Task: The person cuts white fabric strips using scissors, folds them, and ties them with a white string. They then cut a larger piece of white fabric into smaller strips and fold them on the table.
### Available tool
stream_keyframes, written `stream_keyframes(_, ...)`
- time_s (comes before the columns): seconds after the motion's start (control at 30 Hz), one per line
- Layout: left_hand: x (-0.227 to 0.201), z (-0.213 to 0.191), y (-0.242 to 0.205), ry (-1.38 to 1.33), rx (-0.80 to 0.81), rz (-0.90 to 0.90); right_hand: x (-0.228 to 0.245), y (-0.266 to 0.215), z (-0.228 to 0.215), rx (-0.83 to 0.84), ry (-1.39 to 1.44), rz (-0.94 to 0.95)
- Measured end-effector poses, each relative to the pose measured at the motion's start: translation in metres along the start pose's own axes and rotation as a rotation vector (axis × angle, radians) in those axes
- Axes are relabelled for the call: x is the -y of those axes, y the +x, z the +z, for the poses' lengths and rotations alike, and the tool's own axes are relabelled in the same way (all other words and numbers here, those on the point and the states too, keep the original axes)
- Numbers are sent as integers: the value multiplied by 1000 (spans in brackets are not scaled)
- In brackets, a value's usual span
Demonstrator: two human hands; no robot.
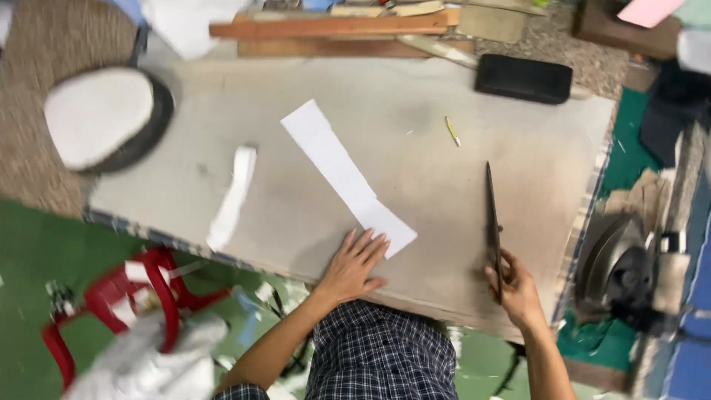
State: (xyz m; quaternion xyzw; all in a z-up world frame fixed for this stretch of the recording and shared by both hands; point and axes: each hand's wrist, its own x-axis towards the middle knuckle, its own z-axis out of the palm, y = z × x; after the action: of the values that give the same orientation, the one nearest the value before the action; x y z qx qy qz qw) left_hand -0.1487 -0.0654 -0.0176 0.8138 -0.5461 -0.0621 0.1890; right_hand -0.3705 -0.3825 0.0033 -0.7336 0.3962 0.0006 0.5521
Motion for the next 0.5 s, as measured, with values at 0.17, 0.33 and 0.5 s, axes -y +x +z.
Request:
stream_keyframes(0.17,-50,1,-15,149,145,-34,15,-32,-43,272,374,426)
stream_keyframes(0.33,-95,17,-7,166,85,-297,-49,-64,-56,579,221,131)
stream_keyframes(0.5,-138,28,-33,-64,97,27,-50,-95,-69,730,-20,226)
